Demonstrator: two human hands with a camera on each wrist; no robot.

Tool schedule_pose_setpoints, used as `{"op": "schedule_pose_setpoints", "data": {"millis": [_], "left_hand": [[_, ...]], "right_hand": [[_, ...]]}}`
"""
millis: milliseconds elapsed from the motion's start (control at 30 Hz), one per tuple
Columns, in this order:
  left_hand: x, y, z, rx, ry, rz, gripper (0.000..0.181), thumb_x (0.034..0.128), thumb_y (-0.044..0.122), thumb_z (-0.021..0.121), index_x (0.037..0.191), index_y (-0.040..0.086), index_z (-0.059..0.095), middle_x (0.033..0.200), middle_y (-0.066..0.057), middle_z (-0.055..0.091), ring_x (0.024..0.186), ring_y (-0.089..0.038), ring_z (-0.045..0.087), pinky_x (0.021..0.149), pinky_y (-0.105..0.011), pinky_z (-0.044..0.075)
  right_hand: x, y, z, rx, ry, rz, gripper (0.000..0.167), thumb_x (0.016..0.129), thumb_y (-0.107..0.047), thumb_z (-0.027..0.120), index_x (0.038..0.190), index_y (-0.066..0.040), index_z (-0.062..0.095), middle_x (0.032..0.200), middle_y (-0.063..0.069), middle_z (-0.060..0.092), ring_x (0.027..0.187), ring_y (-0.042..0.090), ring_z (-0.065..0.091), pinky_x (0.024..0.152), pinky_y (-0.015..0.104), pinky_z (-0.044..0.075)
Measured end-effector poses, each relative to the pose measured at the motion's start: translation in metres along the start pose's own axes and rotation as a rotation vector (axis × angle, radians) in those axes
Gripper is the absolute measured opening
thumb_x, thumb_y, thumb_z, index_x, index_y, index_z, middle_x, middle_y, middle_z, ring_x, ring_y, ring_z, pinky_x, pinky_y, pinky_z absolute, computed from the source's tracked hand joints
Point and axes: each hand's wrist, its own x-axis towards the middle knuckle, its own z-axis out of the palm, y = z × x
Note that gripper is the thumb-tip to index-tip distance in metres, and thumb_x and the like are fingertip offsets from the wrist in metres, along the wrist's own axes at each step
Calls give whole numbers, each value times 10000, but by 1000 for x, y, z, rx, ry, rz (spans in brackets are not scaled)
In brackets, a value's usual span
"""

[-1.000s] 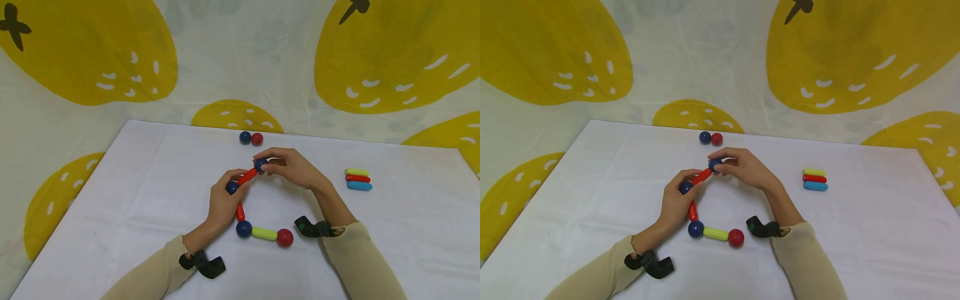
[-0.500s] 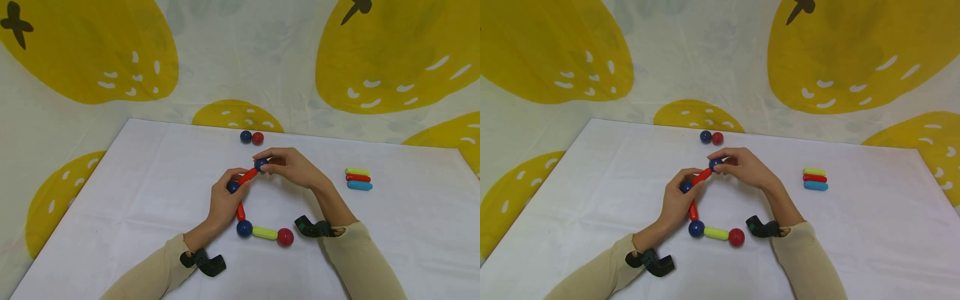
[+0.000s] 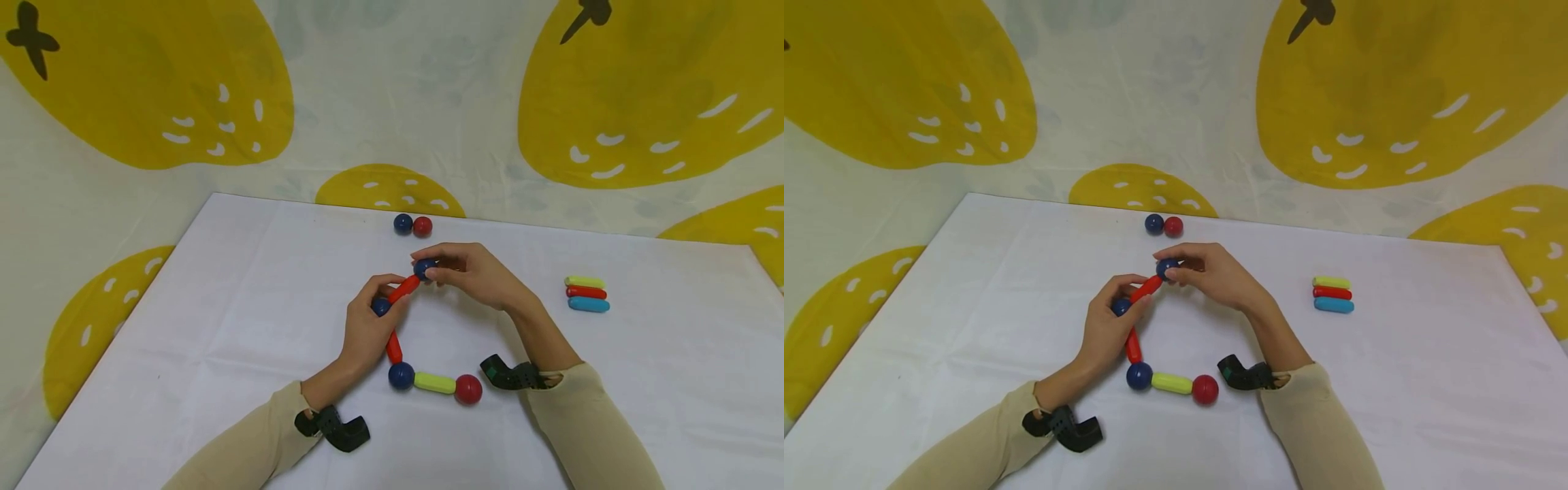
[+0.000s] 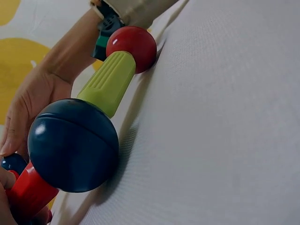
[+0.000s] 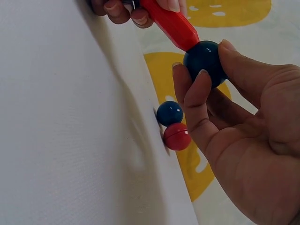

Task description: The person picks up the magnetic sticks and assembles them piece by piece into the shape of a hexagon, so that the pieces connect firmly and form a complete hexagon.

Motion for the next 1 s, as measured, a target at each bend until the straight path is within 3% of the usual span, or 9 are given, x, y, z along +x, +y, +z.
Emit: {"op": "schedule_pose_setpoints", "data": {"millis": [100, 200, 667, 833, 1000], "left_hand": [[-2, 13, -2, -5, -1, 4, 267, 888, 45, 661, 1150, 20, 620, 889, -123, 593, 740, -215, 518, 616, -241, 384], [-3, 15, -2, -6, 4, 7, 263, 887, 48, 664, 1144, 17, 619, 879, -122, 591, 747, -233, 523, 619, -243, 386], [-4, 14, -3, -2, -16, 14, 243, 891, 37, 654, 1128, -3, 618, 788, -125, 538, 682, -226, 488, 585, -252, 363], [-3, 14, -4, -56, -20, 12, 217, 914, 48, 629, 1118, -22, 605, 729, -158, 536, 650, -341, 518, 582, -224, 371], [-2, 13, -4, -116, -28, -6, 198, 931, 24, 593, 1115, -49, 581, 738, -233, 555, 676, -441, 541, 586, -204, 395]], "right_hand": [[0, 1, 1, 8, 1, -4, 336, 935, -151, 630, 1265, -94, 621, 1171, 6, 647, 920, 292, 602, 777, 446, 508], [0, 1, 1, 8, -2, -12, 333, 932, -158, 635, 1260, -101, 625, 1162, 10, 648, 916, 298, 598, 775, 443, 504], [1, -4, 6, -28, -18, -28, 317, 922, -160, 648, 1237, -125, 628, 1111, 7, 644, 899, 262, 588, 758, 427, 506], [2, -7, 9, -52, 14, -34, 332, 899, -170, 682, 1220, -111, 617, 1090, 15, 634, 874, 252, 610, 740, 361, 509], [1, -11, 12, -76, 42, 5, 359, 898, -209, 684, 1236, -108, 616, 1088, 43, 642, 909, 272, 637, 765, 389, 509]]}}
